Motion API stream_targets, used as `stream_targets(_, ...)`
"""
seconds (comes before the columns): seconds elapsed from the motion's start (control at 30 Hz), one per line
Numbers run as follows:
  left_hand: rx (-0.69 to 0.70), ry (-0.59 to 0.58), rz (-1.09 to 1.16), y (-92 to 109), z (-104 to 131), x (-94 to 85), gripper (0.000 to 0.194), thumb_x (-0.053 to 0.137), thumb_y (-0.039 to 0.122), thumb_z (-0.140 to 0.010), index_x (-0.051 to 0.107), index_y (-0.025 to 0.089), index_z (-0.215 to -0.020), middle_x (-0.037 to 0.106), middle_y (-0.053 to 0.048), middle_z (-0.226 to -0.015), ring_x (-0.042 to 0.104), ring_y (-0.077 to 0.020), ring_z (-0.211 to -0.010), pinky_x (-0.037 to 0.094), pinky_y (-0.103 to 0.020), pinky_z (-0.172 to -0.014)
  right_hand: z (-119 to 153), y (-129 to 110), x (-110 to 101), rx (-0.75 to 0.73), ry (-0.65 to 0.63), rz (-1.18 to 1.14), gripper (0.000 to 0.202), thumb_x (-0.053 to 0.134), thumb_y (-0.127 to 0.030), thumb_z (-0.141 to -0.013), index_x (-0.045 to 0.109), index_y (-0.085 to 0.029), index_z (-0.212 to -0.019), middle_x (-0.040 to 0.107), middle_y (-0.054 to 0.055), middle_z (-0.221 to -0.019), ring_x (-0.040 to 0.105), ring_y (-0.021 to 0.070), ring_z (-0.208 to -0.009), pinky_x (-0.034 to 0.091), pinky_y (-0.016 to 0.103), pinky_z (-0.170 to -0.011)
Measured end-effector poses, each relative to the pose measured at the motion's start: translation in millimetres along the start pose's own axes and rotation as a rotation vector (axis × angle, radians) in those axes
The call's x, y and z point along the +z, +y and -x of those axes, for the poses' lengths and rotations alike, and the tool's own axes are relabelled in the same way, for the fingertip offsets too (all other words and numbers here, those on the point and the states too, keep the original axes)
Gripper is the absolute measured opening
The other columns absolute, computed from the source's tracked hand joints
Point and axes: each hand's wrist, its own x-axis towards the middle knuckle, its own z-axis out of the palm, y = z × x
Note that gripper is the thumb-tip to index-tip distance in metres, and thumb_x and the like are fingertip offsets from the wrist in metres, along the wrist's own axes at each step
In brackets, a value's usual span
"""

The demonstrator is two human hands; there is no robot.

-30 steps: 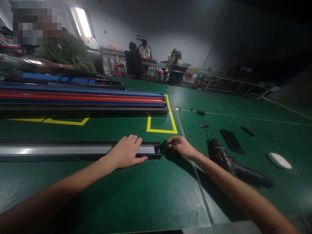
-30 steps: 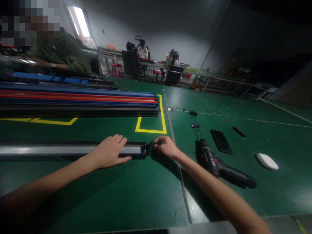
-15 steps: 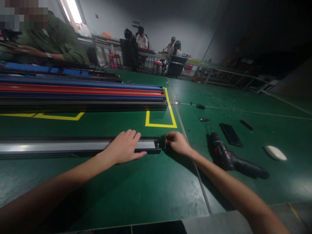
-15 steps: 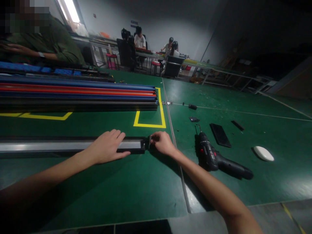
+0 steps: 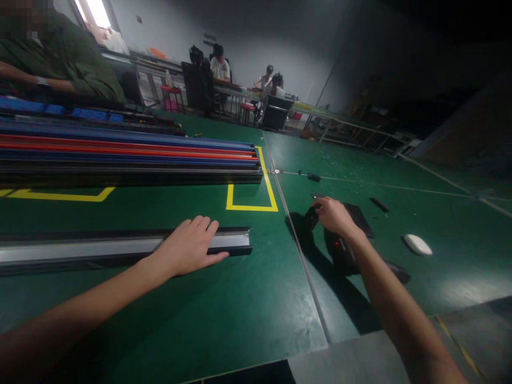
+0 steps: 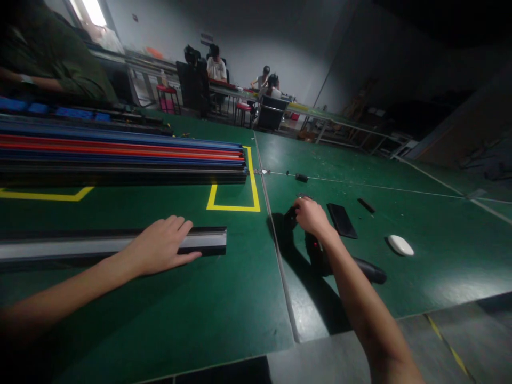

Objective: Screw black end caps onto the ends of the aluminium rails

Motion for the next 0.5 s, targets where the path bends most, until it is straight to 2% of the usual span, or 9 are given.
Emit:
stream_targets(0.1,-0.004,0.008,0.012,0,0,1.5,0.076,0.036,0.076,-0.096,0.067,0.011,-0.121,0.067,-0.020,-0.112,0.062,-0.0327,-0.098,0.051,-0.044,-0.082,-19,24,-11,0.097,0.018,0.132,0.028,0.061,-0.006,-0.088,0.079,-0.015,-0.108,0.075,0.016,-0.120,0.070,0.0288,-0.112,0.050,0.031,-0.095)
stream_targets(0.2,-0.004,0.024,0.021,-1,0,2.8,0.076,0.037,0.075,-0.096,0.068,0.010,-0.121,0.067,-0.020,-0.111,0.063,-0.0330,-0.097,0.051,-0.044,-0.081,-39,34,-5,0.136,-0.029,0.194,0.026,0.061,-0.009,-0.093,0.078,-0.016,-0.112,0.077,0.014,-0.119,0.071,0.0258,-0.113,0.051,0.029,-0.094)
stream_targets(0.3,0.008,0.031,0.007,-1,0,3.2,0.075,0.038,0.074,-0.097,0.068,0.009,-0.120,0.066,-0.020,-0.110,0.063,-0.0337,-0.097,0.050,-0.045,-0.081,-59,33,8,0.142,-0.080,0.229,0.017,0.066,-0.021,-0.098,0.076,-0.016,-0.111,0.077,0.012,-0.118,0.071,0.0239,-0.111,0.053,0.036,-0.098)
stream_targets(0.4,0.010,0.027,-0.014,0,0,2.8,0.075,0.037,0.074,-0.097,0.067,0.008,-0.121,0.066,-0.020,-0.110,0.063,-0.0338,-0.098,0.051,-0.046,-0.082,-76,28,21,0.138,-0.119,0.240,0.024,0.068,-0.036,-0.101,0.072,-0.016,-0.113,0.074,0.009,-0.119,0.071,0.0227,-0.109,0.056,0.045,-0.099)
stream_targets(0.5,0.011,0.015,-0.023,0,1,2.0,0.076,0.036,0.074,-0.098,0.066,0.008,-0.121,0.065,-0.020,-0.110,0.062,-0.0332,-0.097,0.051,-0.046,-0.082,-90,24,24,0.121,-0.137,0.228,0.027,0.069,-0.038,-0.101,0.071,-0.016,-0.116,0.073,0.008,-0.121,0.070,0.0226,-0.109,0.057,0.045,-0.098)
